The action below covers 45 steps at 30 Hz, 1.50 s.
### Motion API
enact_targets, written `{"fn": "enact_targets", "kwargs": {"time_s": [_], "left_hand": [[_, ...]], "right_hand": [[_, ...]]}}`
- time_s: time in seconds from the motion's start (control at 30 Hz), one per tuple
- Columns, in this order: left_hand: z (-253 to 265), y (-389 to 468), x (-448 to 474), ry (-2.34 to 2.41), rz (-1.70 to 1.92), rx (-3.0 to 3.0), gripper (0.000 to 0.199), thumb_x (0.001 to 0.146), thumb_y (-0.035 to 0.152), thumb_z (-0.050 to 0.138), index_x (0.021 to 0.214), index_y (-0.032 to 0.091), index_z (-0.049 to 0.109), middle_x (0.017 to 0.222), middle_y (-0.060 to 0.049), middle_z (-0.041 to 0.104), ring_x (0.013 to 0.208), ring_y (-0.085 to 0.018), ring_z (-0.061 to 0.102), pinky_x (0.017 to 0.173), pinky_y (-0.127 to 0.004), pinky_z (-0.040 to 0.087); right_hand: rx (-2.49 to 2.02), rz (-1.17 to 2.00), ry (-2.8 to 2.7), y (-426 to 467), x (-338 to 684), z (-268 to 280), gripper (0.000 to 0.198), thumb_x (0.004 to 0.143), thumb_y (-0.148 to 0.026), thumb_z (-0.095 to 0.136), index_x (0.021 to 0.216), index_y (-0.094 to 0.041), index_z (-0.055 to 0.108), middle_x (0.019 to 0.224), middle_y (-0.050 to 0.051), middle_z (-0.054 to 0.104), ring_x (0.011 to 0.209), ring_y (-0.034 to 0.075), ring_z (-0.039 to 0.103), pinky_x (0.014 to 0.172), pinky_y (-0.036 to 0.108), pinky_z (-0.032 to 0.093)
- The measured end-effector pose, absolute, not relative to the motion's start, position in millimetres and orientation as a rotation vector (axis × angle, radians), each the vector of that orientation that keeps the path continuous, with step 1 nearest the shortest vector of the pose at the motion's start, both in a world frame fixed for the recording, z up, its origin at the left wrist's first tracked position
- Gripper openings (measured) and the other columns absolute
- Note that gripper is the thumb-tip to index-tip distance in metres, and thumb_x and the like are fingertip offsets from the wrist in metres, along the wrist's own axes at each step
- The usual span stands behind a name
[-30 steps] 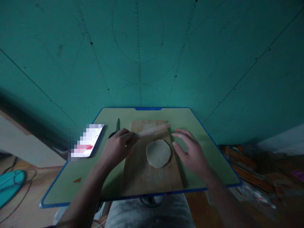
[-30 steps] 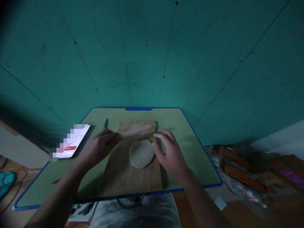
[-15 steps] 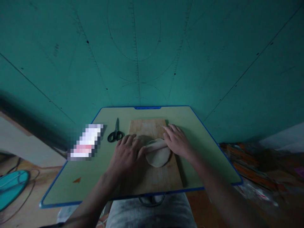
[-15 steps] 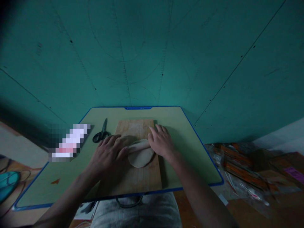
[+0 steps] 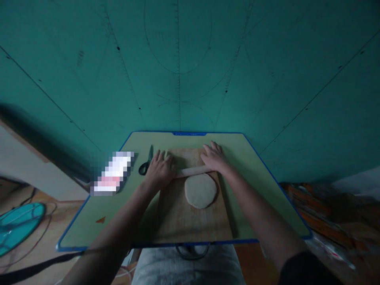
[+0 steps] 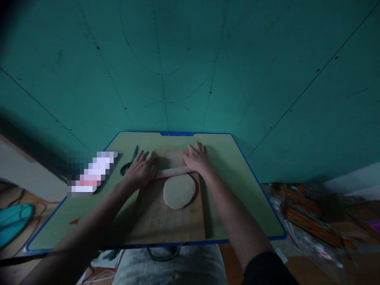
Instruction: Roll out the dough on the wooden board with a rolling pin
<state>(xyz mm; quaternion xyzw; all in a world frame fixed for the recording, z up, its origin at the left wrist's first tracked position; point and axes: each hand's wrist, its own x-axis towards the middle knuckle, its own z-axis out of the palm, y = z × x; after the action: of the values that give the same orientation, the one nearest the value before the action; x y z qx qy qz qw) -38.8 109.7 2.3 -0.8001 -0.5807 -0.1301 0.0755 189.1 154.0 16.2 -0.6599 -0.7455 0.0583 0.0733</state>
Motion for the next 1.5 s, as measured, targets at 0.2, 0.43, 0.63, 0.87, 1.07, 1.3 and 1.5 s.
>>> {"fn": "enact_targets", "kwargs": {"time_s": [0.2, 0.43, 0.63, 0.87, 1.07, 1.3, 1.5], "left_hand": [[-4, 110, -42, -1.638, -0.410, -2.441, 0.040, 0.093, 0.024, 0.037, 0.120, 0.011, 0.064, 0.122, -0.013, 0.068, 0.137, -0.035, 0.048, 0.119, -0.054, 0.030], [3, 81, -39, -1.642, -0.512, -2.445, 0.046, 0.096, 0.026, 0.036, 0.133, 0.010, 0.055, 0.137, -0.018, 0.060, 0.142, -0.035, 0.040, 0.116, -0.060, 0.032], [6, 26, -27, -1.620, -0.517, -2.408, 0.053, 0.099, 0.042, 0.039, 0.133, 0.006, 0.055, 0.142, -0.022, 0.055, 0.146, -0.040, 0.032, 0.114, -0.057, 0.037], [-2, -3, -18, -1.655, -0.595, -2.387, 0.066, 0.096, 0.049, 0.043, 0.142, 0.002, 0.042, 0.146, -0.028, 0.048, 0.143, -0.042, 0.036, 0.106, -0.056, 0.046], [10, 36, -19, -1.729, -0.485, -2.345, 0.065, 0.098, 0.054, 0.038, 0.136, 0.004, 0.053, 0.141, -0.026, 0.056, 0.142, -0.042, 0.039, 0.107, -0.055, 0.044], [16, 71, -19, -1.809, -0.416, -2.293, 0.062, 0.099, 0.053, 0.040, 0.135, 0.006, 0.058, 0.146, -0.026, 0.051, 0.146, -0.044, 0.031, 0.113, -0.059, 0.035], [15, 86, -19, -1.848, -0.363, -2.283, 0.063, 0.100, 0.051, 0.037, 0.137, 0.003, 0.056, 0.145, -0.028, 0.051, 0.143, -0.046, 0.035, 0.109, -0.059, 0.038]], "right_hand": [[-1.969, 0.116, -2.228, 148, 190, 16, 0.056, 0.095, -0.033, 0.042, 0.147, -0.011, 0.045, 0.157, 0.019, 0.037, 0.146, 0.031, 0.033, 0.119, 0.047, 0.023], [-1.836, -0.082, -2.265, 118, 197, 16, 0.054, 0.093, -0.027, 0.045, 0.144, -0.010, 0.051, 0.154, 0.021, 0.042, 0.141, 0.032, 0.039, 0.117, 0.047, 0.027], [-1.628, -0.195, -2.272, 68, 211, 5, 0.047, 0.101, -0.032, 0.035, 0.134, -0.011, 0.061, 0.144, 0.018, 0.055, 0.139, 0.031, 0.043, 0.116, 0.049, 0.032], [-1.550, -0.121, -2.305, 38, 221, 4, 0.053, 0.102, -0.037, 0.033, 0.143, -0.010, 0.053, 0.149, 0.017, 0.050, 0.144, 0.030, 0.037, 0.117, 0.049, 0.033], [-1.667, -0.103, -2.301, 75, 210, 7, 0.053, 0.102, -0.039, 0.033, 0.140, -0.011, 0.057, 0.149, 0.018, 0.051, 0.144, 0.031, 0.037, 0.118, 0.050, 0.030], [-1.781, -0.035, -2.324, 110, 199, 18, 0.055, 0.102, -0.040, 0.033, 0.148, -0.012, 0.048, 0.153, 0.018, 0.046, 0.143, 0.028, 0.041, 0.120, 0.045, 0.025], [-1.833, 0.046, -2.336, 124, 195, 23, 0.054, 0.102, -0.036, 0.035, 0.150, -0.015, 0.045, 0.155, 0.015, 0.044, 0.146, 0.027, 0.036, 0.119, 0.045, 0.025]]}}
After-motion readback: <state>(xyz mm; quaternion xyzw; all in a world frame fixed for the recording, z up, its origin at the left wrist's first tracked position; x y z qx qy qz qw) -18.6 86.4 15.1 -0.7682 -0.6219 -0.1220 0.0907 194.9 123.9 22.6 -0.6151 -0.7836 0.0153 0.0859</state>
